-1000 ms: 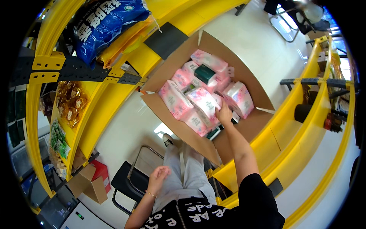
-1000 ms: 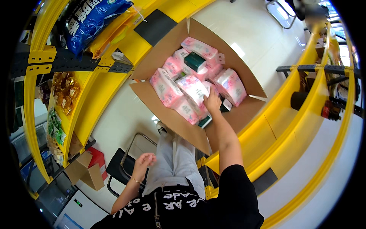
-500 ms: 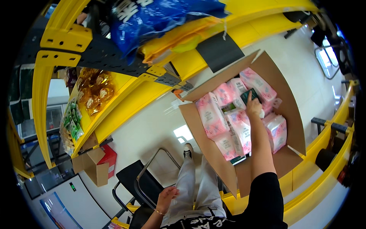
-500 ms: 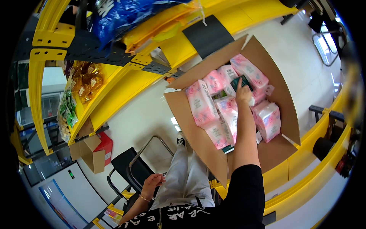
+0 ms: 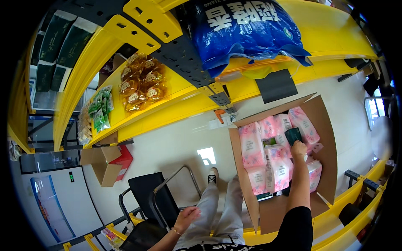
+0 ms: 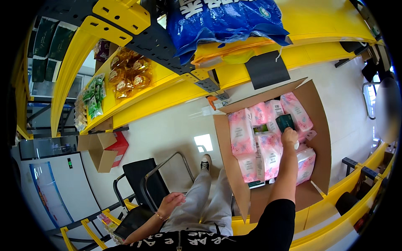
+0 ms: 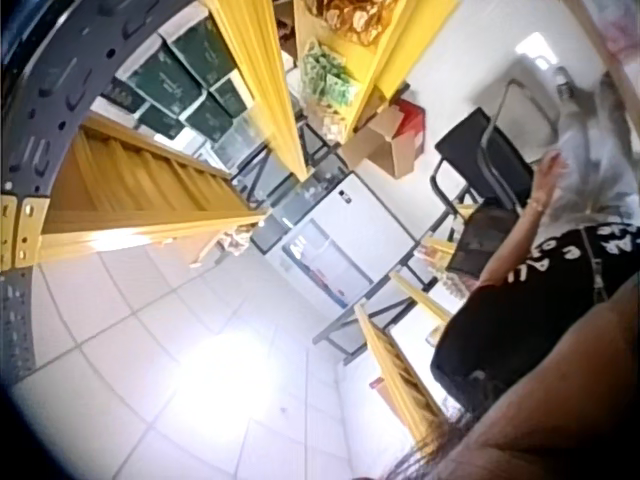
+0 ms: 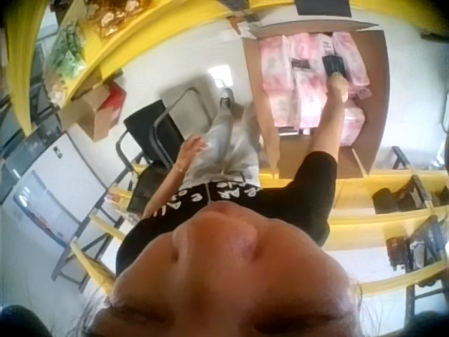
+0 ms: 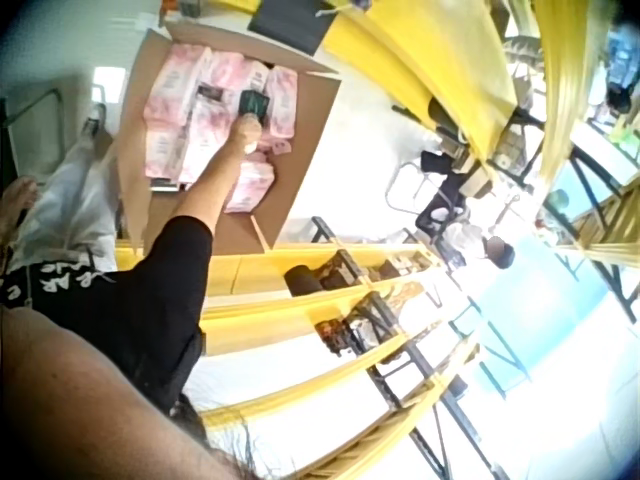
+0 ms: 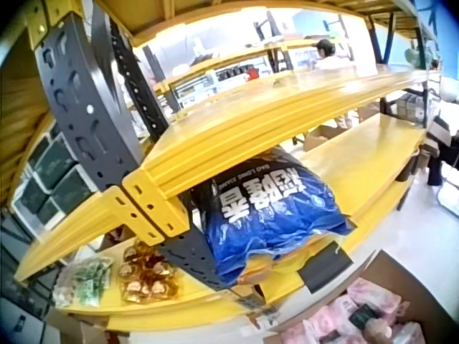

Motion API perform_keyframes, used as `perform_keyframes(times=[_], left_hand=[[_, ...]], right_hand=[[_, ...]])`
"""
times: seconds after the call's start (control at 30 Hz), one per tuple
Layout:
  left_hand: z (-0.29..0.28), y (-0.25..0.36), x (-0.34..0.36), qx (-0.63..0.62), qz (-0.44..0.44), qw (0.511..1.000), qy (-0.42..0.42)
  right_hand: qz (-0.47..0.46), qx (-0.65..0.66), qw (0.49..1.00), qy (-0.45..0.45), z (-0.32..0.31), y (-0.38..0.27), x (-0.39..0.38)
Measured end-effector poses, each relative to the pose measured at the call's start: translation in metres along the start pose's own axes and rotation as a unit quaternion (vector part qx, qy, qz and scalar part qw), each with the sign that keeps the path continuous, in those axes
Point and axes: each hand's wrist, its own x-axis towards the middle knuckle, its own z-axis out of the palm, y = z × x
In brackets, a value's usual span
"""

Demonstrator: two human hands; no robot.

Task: The person repeatedly picks green rectangular boxes from a cardboard box on the floor, wipes each with a pink cloth, and places them on a yellow shelf. The person handles the boxes one at a time, turning them over to wipe different sides before stacking them on the shelf.

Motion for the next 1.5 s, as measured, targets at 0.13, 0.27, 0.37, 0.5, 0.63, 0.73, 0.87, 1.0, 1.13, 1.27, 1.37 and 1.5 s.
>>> perform_keyframes(times=[0.13,0.27,0.37,0.5,0.63,0.73,0.87,1.0,1.13,1.27,1.37,1.5], left_hand=[[-0.001,-0.002,-0.005,-0.002,0.001,1.0,0.001],[0.0,0.016,-0.009,0.087,0.074,0.993,-0.029],[0.011,0.037,-0.029,0.278,0.216,0.936,0.016],[0.029,0.1,-0.076,0.47,0.374,0.797,0.063],[0.034,0.147,-0.114,0.539,0.428,0.726,0.026],[0.018,0.162,-0.132,0.52,0.469,0.712,0.059],[-0.021,0.161,-0.155,0.451,0.47,0.744,0.148],[-0.056,0.116,-0.118,0.127,0.502,0.844,0.142],[-0.065,0.133,-0.112,-0.34,0.363,0.858,-0.127],[-0.071,0.164,-0.121,-0.387,0.377,0.813,-0.219],[-0.109,0.175,-0.124,-0.444,0.35,0.793,-0.228],[-0.154,0.193,-0.15,-0.434,0.401,0.772,-0.235]], right_hand=[[0.0,0.076,0.997,-0.019,-0.038,0.002,-0.021],[-0.24,0.141,0.96,-0.013,0.021,0.066,-0.05],[0.015,0.597,0.78,-0.184,0.009,0.046,-0.111],[-0.042,0.655,0.626,-0.42,-0.138,-0.024,-0.225],[-0.119,0.645,0.58,-0.483,-0.266,-0.109,-0.321],[-0.205,0.614,0.542,-0.536,-0.27,-0.148,-0.331],[-0.223,0.653,0.474,-0.547,-0.326,-0.179,-0.343],[-0.227,0.712,0.388,-0.54,-0.366,-0.213,-0.341],[-0.243,0.817,0.354,-0.385,-0.429,-0.247,-0.361],[-0.452,0.713,0.532,-0.067,-0.454,-0.304,-0.393],[-0.498,0.692,0.517,0.08,-0.473,-0.354,-0.422],[-0.492,0.647,0.532,0.238,-0.483,-0.396,-0.436]])
